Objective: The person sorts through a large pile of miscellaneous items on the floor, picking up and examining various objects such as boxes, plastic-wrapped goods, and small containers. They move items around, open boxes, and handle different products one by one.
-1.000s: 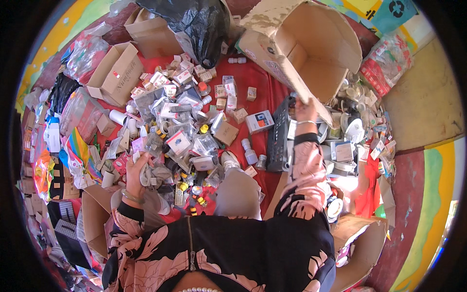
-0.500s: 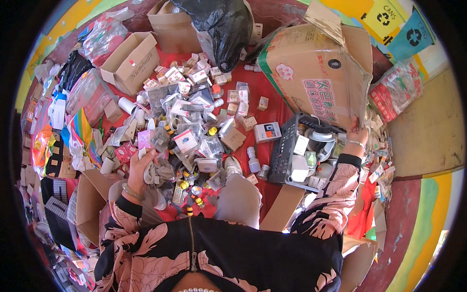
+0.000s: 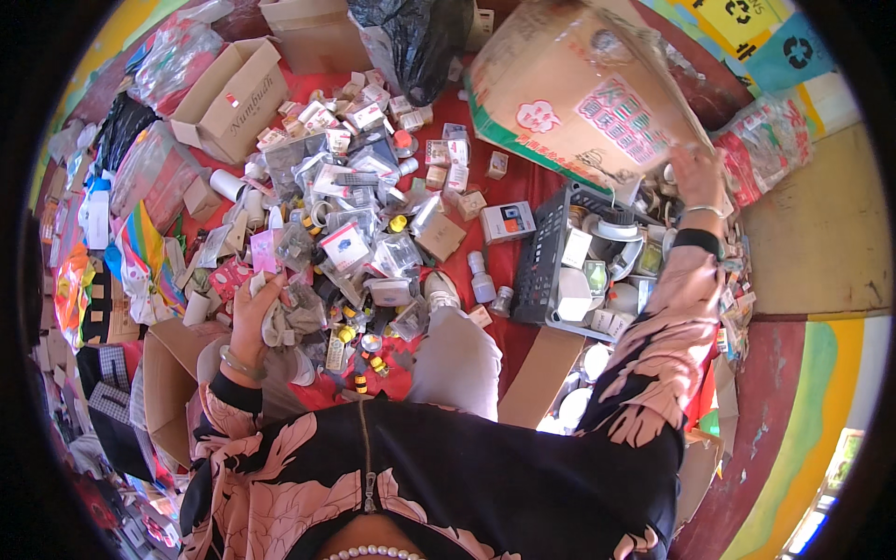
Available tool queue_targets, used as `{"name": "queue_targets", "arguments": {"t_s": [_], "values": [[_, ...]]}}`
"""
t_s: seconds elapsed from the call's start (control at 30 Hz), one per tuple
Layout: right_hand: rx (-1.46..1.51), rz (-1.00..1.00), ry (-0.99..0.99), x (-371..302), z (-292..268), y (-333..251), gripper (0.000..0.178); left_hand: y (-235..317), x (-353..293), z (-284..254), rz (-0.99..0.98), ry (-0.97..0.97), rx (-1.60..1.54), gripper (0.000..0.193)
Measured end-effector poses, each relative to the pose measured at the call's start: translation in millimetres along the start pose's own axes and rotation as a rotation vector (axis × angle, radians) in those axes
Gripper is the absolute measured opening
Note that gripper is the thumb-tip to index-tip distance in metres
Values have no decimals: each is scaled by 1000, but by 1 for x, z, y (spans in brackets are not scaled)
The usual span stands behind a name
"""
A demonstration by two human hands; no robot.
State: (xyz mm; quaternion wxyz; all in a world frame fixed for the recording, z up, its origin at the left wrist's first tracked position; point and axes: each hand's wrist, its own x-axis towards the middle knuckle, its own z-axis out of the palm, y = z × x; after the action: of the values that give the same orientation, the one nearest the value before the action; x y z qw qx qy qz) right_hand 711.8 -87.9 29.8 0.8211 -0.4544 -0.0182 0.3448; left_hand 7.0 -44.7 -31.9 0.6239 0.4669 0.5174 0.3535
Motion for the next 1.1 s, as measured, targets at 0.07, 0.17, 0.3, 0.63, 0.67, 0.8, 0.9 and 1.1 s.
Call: {"name": "queue_targets", "arguments": {"t_s": [0.07,0.17,0.3,0.63,0.67,0.8,0.9,1.1], "values": [[-476,14,-103,-8,-4,50,28,-1,0,-1,-1,-13,9,12],[-737,108,-311,-38,5,139,23,2,0,1,-23,32,25,11],[-1821,29,-1088,-65,20,255,19,12,1,7,-62,55,27,11],[-2105,-57,-397,29,-67,474,52,20,37,20,-293,-123,47,9],[-2121,-175,-307,35,-74,488,51,15,43,19,-310,-130,51,9],[-2230,-601,-229,74,-50,515,48,9,72,16,-346,-37,80,9],[-2242,-572,-234,115,-19,519,47,12,99,12,-384,-20,84,9],[-2258,-454,-229,176,-2,537,46,9,125,-2,-458,130,160,10]]}}
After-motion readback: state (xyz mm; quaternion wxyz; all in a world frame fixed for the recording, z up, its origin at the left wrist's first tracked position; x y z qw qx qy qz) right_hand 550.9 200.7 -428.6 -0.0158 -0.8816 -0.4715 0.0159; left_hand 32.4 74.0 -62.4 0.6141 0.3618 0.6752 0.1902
